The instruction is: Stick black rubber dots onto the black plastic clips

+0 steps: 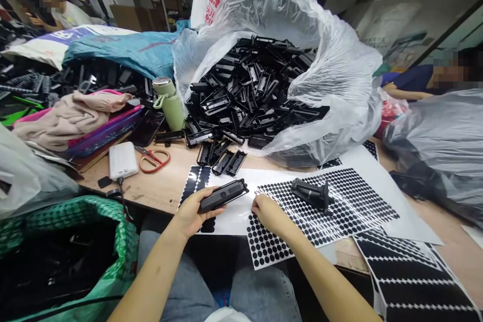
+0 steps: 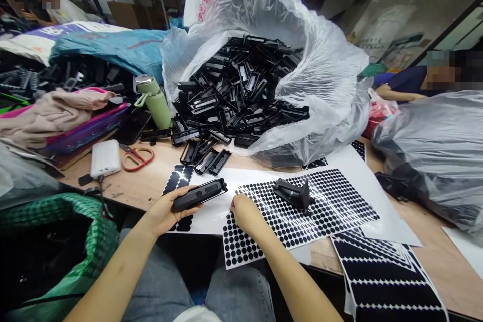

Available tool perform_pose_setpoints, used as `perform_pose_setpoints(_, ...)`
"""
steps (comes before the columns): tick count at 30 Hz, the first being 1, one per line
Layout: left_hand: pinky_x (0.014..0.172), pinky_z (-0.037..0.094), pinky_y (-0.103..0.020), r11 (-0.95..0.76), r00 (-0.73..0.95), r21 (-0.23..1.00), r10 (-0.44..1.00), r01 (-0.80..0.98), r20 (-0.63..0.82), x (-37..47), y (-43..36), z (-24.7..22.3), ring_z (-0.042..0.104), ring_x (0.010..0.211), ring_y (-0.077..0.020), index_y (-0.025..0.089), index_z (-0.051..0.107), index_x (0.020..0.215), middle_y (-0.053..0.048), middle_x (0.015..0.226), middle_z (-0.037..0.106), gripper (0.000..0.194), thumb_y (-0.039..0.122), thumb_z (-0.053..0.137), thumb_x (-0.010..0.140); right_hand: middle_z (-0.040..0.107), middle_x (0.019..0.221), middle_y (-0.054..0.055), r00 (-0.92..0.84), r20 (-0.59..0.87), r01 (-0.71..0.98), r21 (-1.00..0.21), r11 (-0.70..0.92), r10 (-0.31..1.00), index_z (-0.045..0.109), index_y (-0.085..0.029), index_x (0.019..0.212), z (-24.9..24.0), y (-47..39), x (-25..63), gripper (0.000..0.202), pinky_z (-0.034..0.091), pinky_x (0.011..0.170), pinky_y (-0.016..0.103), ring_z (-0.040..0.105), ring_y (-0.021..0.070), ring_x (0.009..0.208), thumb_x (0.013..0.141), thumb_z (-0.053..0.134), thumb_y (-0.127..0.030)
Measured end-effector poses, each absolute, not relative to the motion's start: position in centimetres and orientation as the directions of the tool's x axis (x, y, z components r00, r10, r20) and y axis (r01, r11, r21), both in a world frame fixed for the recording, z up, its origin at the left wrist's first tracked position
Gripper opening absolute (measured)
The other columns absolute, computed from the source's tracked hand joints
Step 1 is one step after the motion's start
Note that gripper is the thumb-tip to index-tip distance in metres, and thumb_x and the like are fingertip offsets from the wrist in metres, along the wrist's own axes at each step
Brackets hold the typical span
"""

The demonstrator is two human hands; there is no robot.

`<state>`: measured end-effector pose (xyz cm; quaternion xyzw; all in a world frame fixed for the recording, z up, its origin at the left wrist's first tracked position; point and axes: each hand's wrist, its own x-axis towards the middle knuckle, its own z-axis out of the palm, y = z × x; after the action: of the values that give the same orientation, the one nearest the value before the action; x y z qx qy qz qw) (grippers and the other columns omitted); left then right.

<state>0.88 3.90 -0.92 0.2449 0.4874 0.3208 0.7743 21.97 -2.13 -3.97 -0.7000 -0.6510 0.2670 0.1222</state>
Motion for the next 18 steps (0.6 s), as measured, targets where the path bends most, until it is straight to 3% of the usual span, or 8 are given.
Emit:
perform_pose_setpoints(3,0.058,0.056,-0.03,0.685,0.324,0.695,0.722,-0.217,-0.611,1.6,3.5,-0.8,0.067,0.074,-0.0259,0.009,0.057,0.107,-0.016,0.094,0.067,0.032,0.019,0.052,0.078,0.056,0.077,0.004,0.021,-0.18,0.784,-0.608,-0.128,0.983,0.053,-0.018,0.073,-2.4,-2.9,22.3,0.014,0.036,0.065,0.027,0.051,0.0157,0.07,0.082,0.043,-0.021)
perform_pose_setpoints(8,0.049,0.054,-0.025,0.645,0.342,0.755,0.74,-0.119,-0.579,3.4,2.7,-0.4,0.067,0.065,-0.0228,0.01,0.058,0.105,-0.013,0.086,0.068,0.03,0.02,0.051,0.078,0.055,0.083,0.001,0.126,-0.006,0.437,-0.897,-0.061,0.992,0.05,-0.021,0.075,0.4,-3.4,20.8,0.013,0.039,0.071,0.029,0.051,0.0154,0.078,0.083,0.044,-0.029)
perform_pose_setpoints(12,0.045,0.052,-0.023,0.602,0.359,0.797,0.757,-0.057,-0.546,4.9,1.8,0.1,0.067,0.061,-0.02,0.01,0.06,0.1,-0.011,0.085,0.068,0.026,0.021,0.05,0.079,0.052,0.096,0.005,0.209,0.051,0.357,-0.934,-0.028,0.977,0.047,-0.02,0.068,0.8,-3.3,19.1,0.013,0.037,0.085,0.033,0.05,0.0168,0.094,0.08,0.046,-0.022)
perform_pose_setpoints(18,0.043,0.051,-0.024,0.559,0.336,0.827,0.789,-0.05,-0.513,5.7,1.1,0.5,0.065,0.056,-0.0184,0.01,0.06,0.097,-0.01,0.083,0.066,0.024,0.019,0.047,0.079,0.049,0.1,0.007,0.286,0.061,0.357,-0.933,-0.047,0.956,0.048,-0.02,0.068,0.5,-3.9,18.9,0.013,0.038,0.087,0.036,0.049,0.0184,0.096,0.081,0.045,-0.02)
